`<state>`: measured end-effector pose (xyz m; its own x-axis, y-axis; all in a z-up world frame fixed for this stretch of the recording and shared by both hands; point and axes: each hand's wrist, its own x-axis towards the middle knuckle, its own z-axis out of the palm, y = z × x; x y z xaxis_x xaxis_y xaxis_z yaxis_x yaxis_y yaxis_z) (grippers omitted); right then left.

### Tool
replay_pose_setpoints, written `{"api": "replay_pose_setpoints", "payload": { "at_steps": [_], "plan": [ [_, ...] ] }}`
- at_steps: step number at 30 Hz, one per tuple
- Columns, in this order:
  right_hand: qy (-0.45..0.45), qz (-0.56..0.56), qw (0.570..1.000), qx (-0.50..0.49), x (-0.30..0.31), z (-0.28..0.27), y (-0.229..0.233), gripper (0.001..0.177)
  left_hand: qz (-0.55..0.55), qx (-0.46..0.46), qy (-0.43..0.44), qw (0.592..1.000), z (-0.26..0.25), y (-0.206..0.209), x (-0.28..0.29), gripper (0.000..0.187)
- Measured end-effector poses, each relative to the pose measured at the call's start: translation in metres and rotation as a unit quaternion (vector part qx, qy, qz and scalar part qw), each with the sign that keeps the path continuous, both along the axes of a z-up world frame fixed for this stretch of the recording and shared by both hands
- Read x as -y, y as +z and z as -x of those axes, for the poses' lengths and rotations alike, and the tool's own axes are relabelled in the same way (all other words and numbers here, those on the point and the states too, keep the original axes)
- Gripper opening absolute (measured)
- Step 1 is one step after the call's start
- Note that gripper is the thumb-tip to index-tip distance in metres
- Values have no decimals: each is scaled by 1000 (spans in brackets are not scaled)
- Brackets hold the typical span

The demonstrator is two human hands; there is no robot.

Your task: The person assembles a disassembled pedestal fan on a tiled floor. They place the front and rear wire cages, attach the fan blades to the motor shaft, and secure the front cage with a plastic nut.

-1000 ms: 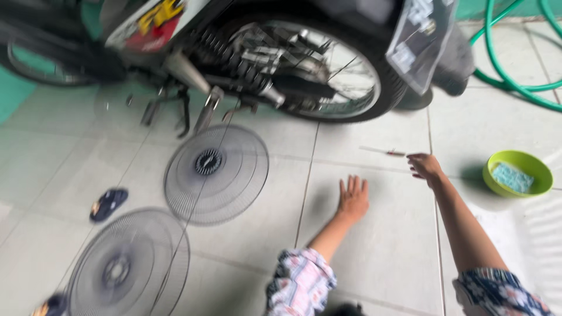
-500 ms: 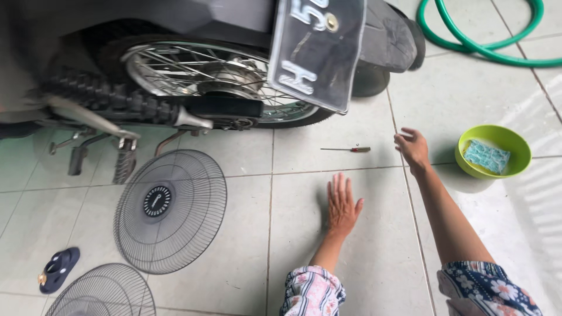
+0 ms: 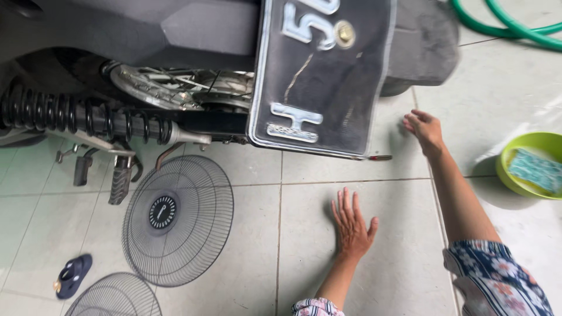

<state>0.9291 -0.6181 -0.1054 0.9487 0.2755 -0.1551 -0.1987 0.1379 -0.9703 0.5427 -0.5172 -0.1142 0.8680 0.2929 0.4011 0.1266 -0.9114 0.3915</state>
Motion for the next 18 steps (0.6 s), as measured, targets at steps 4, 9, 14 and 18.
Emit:
{"api": "replay_pose_setpoints", "payload": {
  "at_steps": [4, 9, 14, 18],
  "plan": [
    [-10, -5, 1000, -1, -31, -25, -8, 57, -14, -44, -7, 999, -2, -3, 2, 95],
    [-65, 33, 997, -17, -63, -48, -7, 48, -16, -67, -20, 997, 0, -6, 3, 99],
    [-18, -108, 992, 69, -73, -59, -8, 39, -33, -82, -18, 996, 0, -20, 5, 103],
    [-72, -50, 994, 65, -93, -77, 4, 33, -32, -94, -19, 995, 1, -30, 6, 104]
  ]
}}
